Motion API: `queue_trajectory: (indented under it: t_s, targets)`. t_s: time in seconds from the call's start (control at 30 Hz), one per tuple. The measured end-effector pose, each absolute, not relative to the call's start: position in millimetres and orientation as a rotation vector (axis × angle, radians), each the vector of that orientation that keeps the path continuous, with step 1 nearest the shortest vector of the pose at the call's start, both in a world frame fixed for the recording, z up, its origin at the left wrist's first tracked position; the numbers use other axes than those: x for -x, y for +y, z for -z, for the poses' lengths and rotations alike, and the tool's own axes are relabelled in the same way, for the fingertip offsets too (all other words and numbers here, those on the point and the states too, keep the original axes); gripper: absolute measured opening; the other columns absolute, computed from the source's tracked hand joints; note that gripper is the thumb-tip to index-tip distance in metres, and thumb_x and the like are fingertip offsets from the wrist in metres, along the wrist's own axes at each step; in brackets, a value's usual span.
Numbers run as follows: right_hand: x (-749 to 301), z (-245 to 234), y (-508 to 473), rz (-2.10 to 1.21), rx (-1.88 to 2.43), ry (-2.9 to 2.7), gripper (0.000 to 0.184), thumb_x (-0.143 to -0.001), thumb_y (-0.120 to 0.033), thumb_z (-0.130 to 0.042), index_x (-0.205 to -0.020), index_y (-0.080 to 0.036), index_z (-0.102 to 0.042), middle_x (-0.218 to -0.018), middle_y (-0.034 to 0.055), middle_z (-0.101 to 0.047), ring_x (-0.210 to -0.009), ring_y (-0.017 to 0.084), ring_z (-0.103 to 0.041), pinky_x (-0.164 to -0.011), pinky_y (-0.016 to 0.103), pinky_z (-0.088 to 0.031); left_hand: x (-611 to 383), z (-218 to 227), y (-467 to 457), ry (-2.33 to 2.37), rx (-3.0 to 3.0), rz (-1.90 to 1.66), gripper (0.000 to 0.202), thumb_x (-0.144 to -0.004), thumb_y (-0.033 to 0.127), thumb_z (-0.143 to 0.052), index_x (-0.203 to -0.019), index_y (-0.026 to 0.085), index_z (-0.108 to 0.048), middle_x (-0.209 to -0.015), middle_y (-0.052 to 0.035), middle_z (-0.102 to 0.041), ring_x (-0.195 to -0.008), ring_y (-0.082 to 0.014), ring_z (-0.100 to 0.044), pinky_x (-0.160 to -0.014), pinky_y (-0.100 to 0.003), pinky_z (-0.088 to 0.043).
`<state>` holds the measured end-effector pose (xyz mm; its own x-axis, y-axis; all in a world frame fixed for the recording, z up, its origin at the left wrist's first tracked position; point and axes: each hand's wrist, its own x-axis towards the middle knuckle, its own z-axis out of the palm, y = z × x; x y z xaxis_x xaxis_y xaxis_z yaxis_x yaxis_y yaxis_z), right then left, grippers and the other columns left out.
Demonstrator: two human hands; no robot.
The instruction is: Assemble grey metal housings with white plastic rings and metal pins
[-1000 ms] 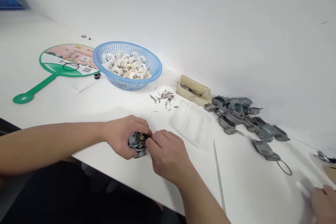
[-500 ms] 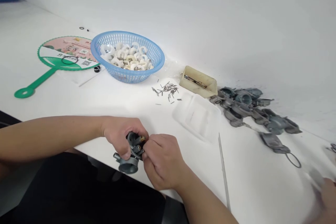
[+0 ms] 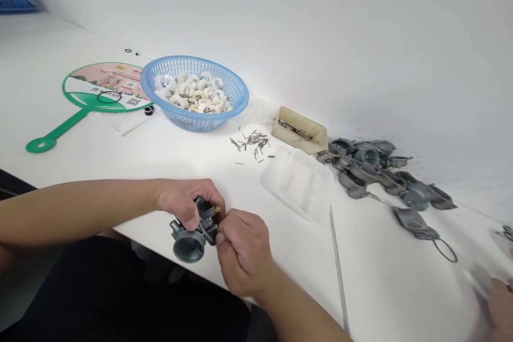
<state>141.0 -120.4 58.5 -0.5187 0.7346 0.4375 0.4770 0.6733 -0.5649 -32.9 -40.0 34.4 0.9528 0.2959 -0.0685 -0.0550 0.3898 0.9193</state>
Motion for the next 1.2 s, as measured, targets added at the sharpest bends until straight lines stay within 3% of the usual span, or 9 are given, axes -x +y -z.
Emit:
queue_trajectory:
  t_s: [0.37,0.6,0.73,0.93,1.1,1.2]
  targets:
    - [-139,-54,-127,-0.331,0.892,-2.214,0.019,-0.078,-0.007,-0.039,-0.063,-0.020,-0.039,-0.056,-0.0014,-0.035,-0.051,0.011,-0.034,-0.047,0.026,-0.025,34,-32,-38,0.193,-1.100,-0.224,0.030,-0.045,0.020,-0.068,-0.073,0.009,-0.067,-0.059,-0.0017,-0.063,-0.052,-0.0133,-0.053,-0.048,-0.023,-0.041]
    - [-151,-40,-118,-0.415,1.025,-1.914,0.017,-0.083,-0.013,-0.043,-0.069,-0.019,-0.050,-0.061,0.0003,-0.046,-0.054,0.012,-0.044,-0.050,0.027,-0.032,40,-34,-21,0.154,-0.837,-0.533,0.033,-0.046,0.024,-0.063,-0.075,0.007,-0.069,-0.066,-0.0090,-0.068,-0.057,-0.0185,-0.060,-0.054,-0.029,-0.046]
    - [-149,-36,-111,-0.440,1.032,-1.886,0.015,-0.085,-0.022,-0.044,-0.079,-0.018,-0.057,-0.063,0.0014,-0.051,-0.055,0.013,-0.047,-0.052,0.028,-0.036,33,-31,-24,0.229,-0.923,-0.462,0.031,-0.046,0.020,-0.065,-0.075,0.007,-0.067,-0.065,-0.0075,-0.067,-0.056,-0.0153,-0.058,-0.052,-0.025,-0.043]
    - [-144,-33,-104,-0.533,1.144,-1.849,0.021,-0.085,-0.026,-0.046,-0.067,-0.018,-0.054,-0.060,0.0005,-0.053,-0.054,0.012,-0.046,-0.051,0.026,-0.038,32,-26,-23,0.307,-1.017,-0.575,0.035,-0.050,0.021,-0.067,-0.083,0.010,-0.061,-0.062,-0.0006,-0.059,-0.053,-0.0114,-0.052,-0.049,-0.022,-0.038]
    - [-147,-28,-98,-0.630,1.203,-1.768,0.011,-0.084,-0.027,-0.049,-0.088,-0.019,-0.057,-0.066,0.0000,-0.058,-0.058,0.013,-0.053,-0.056,0.028,-0.044,34,-28,-20,0.333,-1.145,-0.584,0.037,-0.052,0.024,-0.068,-0.086,0.010,-0.059,-0.061,0.0022,-0.054,-0.052,-0.0090,-0.047,-0.047,-0.021,-0.034]
    - [-147,-34,-95,-0.626,1.115,-1.897,0.015,-0.087,-0.028,-0.046,-0.086,-0.019,-0.058,-0.068,0.0006,-0.058,-0.060,0.013,-0.054,-0.057,0.028,-0.044,33,-28,-21,0.368,-1.280,-0.556,0.039,-0.052,0.025,-0.070,-0.087,0.011,-0.059,-0.064,0.0023,-0.054,-0.057,-0.0099,-0.048,-0.052,-0.022,-0.037]
